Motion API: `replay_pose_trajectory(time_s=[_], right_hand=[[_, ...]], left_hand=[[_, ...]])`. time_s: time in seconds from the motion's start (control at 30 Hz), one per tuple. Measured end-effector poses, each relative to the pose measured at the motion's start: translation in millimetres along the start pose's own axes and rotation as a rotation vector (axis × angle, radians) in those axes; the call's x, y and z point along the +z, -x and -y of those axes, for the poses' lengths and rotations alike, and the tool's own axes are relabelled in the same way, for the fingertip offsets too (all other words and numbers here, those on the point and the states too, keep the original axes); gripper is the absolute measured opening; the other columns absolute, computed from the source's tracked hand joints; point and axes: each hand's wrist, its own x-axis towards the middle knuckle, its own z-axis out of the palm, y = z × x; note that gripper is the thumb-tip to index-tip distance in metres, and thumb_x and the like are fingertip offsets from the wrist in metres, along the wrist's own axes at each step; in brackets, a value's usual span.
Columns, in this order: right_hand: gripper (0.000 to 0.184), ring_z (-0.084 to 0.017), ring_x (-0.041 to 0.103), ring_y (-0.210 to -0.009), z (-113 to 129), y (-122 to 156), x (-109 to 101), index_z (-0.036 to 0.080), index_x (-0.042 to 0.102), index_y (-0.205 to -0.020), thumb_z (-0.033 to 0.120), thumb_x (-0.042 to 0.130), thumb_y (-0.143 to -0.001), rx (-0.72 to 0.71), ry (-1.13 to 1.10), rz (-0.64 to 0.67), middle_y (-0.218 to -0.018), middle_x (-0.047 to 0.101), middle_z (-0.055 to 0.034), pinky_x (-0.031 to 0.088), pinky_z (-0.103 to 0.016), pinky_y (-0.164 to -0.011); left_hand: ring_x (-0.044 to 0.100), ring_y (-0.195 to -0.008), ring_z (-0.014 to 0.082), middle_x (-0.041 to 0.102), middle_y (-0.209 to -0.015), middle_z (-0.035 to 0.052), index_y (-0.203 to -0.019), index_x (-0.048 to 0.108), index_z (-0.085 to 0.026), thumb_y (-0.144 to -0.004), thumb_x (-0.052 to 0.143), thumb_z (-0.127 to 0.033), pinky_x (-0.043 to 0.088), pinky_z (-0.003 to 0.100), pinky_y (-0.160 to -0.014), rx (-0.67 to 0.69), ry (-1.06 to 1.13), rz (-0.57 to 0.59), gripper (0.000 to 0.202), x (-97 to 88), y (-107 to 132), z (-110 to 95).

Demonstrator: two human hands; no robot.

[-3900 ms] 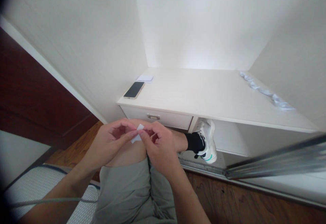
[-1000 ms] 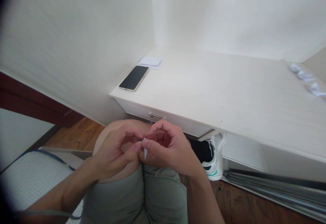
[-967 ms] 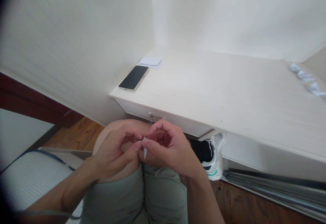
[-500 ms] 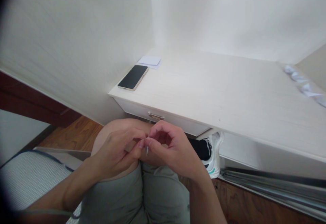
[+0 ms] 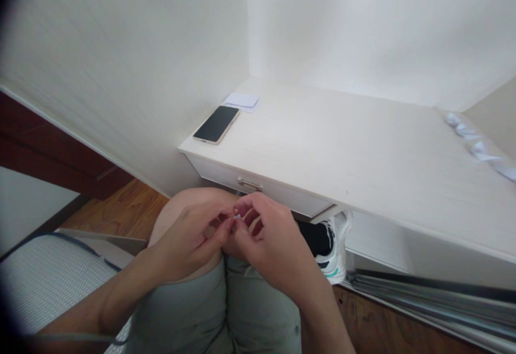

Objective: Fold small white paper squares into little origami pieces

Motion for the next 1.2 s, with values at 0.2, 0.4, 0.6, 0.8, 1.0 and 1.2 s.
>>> replay_pose_trajectory(time_s=[0.2,0.4,0.6,0.8,1.0,1.2], right_hand=[[0.018,-0.019,0.067,-0.076,11,2,2,0.022,0.065,-0.097,0.011,0.058,-0.084,-0.036,0.217,-0.092,-0.087,0.074,-0.0025,0.048,-0.033,-0.068],[0.022,-0.022,0.067,-0.082,12,7,4,0.022,0.064,-0.098,0.009,0.056,-0.081,-0.035,0.29,-0.125,-0.092,0.074,-0.0058,0.046,-0.034,-0.07],[0.007,-0.016,0.059,-0.063,4,8,5,0.024,0.057,-0.084,0.018,0.06,-0.082,0.083,0.072,-0.165,-0.079,0.07,-0.0013,0.044,-0.029,-0.057],[0.002,-0.017,0.062,-0.067,-2,12,14,0.023,0.063,-0.083,0.022,0.062,-0.085,0.117,-0.033,-0.255,-0.085,0.074,-0.0035,0.045,-0.03,-0.057],[0.007,-0.017,0.064,-0.069,-1,16,29,0.024,0.066,-0.082,0.022,0.066,-0.089,0.04,-0.008,-0.453,-0.091,0.077,-0.0038,0.048,-0.033,-0.064],[0.009,-0.021,0.067,-0.079,-5,18,39,0.025,0.066,-0.085,0.017,0.065,-0.089,-0.073,0.017,-0.57,-0.091,0.076,-0.005,0.05,-0.036,-0.07]], left_hand=[[0.067,-0.084,0.0222,0.075,-0.094,0.0067,-0.098,0.065,-0.018,-0.1,0.049,-0.022,0.047,0.033,-0.072,-0.038,0.006,0.013,0.017,4.1,-3,-4],[0.067,-0.088,0.0229,0.075,-0.099,0.0082,-0.1,0.065,-0.017,-0.102,0.047,-0.021,0.047,0.033,-0.073,-0.013,0.045,0.036,0.019,5.6,-4,-6],[0.068,-0.093,0.0234,0.076,-0.104,0.0084,-0.103,0.068,-0.018,-0.103,0.047,-0.023,0.048,0.034,-0.077,0.009,0.052,0.071,0.022,3.6,-4,-4],[0.069,-0.093,0.0216,0.076,-0.1,0.0062,-0.102,0.069,-0.02,-0.105,0.047,-0.028,0.051,0.032,-0.077,-0.026,0.137,0.027,0.023,4.1,-6,-3],[0.07,-0.089,0.0198,0.076,-0.097,0.0044,-0.102,0.07,-0.021,-0.105,0.051,-0.03,0.053,0.03,-0.076,-0.051,0.229,-0.014,0.022,6.4,-8,0],[0.07,-0.089,0.0196,0.076,-0.097,0.0054,-0.104,0.071,-0.02,-0.104,0.051,-0.031,0.055,0.028,-0.072,-0.067,0.287,-0.042,0.023,8.0,-9,1]])
